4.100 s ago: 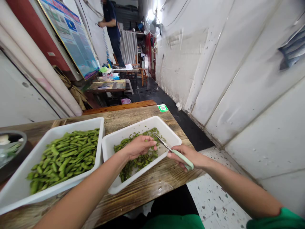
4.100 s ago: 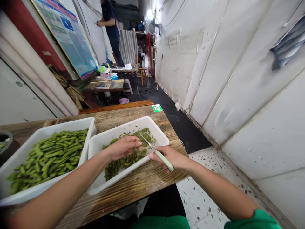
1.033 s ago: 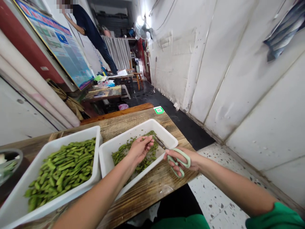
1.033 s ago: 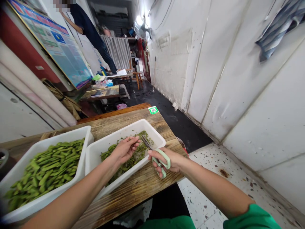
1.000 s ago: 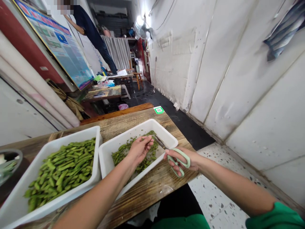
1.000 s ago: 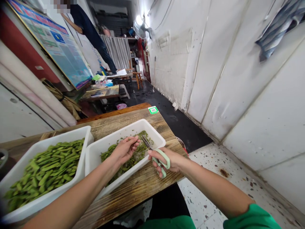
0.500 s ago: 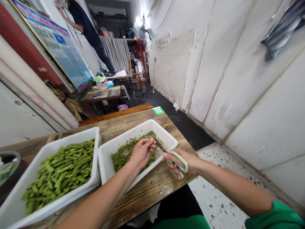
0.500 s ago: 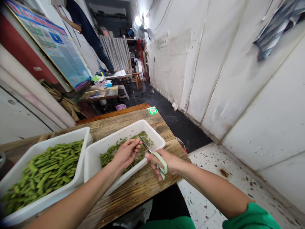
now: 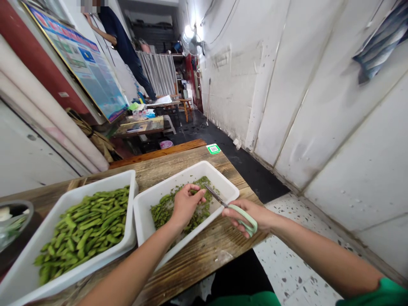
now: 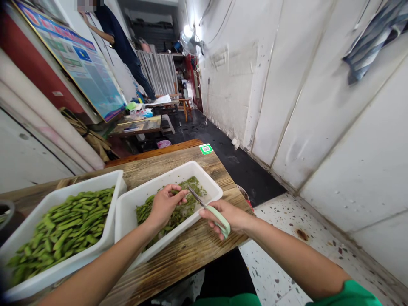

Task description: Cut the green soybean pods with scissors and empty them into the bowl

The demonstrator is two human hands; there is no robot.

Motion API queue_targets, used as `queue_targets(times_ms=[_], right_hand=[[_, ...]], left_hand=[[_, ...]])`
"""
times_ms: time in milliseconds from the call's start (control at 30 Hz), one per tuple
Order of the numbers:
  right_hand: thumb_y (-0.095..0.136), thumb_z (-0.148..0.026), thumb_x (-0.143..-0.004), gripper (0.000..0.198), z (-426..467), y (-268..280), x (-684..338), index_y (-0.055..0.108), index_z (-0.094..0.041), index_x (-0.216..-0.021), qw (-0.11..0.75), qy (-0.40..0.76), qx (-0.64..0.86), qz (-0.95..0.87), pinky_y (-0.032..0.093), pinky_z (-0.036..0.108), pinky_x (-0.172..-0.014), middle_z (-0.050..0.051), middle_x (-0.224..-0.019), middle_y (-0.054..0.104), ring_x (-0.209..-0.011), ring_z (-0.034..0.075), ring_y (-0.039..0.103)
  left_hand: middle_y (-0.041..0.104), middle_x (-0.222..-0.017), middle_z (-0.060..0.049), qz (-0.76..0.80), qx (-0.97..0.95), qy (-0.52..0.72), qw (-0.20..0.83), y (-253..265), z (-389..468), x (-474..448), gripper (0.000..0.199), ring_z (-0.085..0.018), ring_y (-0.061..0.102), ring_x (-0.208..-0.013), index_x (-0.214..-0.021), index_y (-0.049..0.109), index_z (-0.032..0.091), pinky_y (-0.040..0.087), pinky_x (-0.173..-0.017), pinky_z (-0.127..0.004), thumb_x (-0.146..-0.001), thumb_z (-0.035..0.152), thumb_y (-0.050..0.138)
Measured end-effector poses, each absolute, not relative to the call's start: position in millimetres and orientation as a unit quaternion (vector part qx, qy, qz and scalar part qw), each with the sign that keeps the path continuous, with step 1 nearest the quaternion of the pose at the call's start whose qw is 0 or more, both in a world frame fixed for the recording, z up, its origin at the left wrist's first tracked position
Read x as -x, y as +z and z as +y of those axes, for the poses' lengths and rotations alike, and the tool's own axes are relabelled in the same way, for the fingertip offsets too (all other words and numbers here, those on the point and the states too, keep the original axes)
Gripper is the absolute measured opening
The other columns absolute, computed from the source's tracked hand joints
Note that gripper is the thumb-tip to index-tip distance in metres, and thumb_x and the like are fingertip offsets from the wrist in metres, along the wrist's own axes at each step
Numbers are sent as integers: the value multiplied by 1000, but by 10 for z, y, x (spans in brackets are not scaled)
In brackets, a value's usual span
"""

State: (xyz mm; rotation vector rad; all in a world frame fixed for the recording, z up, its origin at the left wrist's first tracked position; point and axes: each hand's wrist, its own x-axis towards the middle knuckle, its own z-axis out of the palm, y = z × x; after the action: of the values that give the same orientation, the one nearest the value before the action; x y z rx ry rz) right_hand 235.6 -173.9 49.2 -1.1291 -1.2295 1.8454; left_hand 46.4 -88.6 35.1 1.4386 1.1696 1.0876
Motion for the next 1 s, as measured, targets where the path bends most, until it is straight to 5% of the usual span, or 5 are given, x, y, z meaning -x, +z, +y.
queue_targets(times_ms=[433,700,1000], right_hand=[[55,-57,-74,42,-1749,627,-2422,45,-17,-80,269,633,464,-559,38,17,-35,-7,-58,40,-42,5,40],[56,-54,-75,42,-1760,684,-2436,58,-16,-94,230,357,545,-723,38,23,-60,1,-71,56,-64,12,50],[58,-56,-71,43,-1751,665,-2466,61,-18,-89,221,271,553,-756,33,21,-54,-1,-64,55,-57,12,47]], left_hand=[[67,-58,-4,463,-563,412,547,483,-947,-436,31,-11,59,-49,-80,57,12,46,-50,-20,-62,32,73],[70,-79,-11,428,-429,365,707,571,-969,-368,22,-13,66,-71,-81,58,10,53,-66,-19,-64,11,72],[64,-62,-4,407,-431,326,736,645,-996,-330,8,-4,55,-50,-72,58,10,46,-49,-11,-72,11,66]])
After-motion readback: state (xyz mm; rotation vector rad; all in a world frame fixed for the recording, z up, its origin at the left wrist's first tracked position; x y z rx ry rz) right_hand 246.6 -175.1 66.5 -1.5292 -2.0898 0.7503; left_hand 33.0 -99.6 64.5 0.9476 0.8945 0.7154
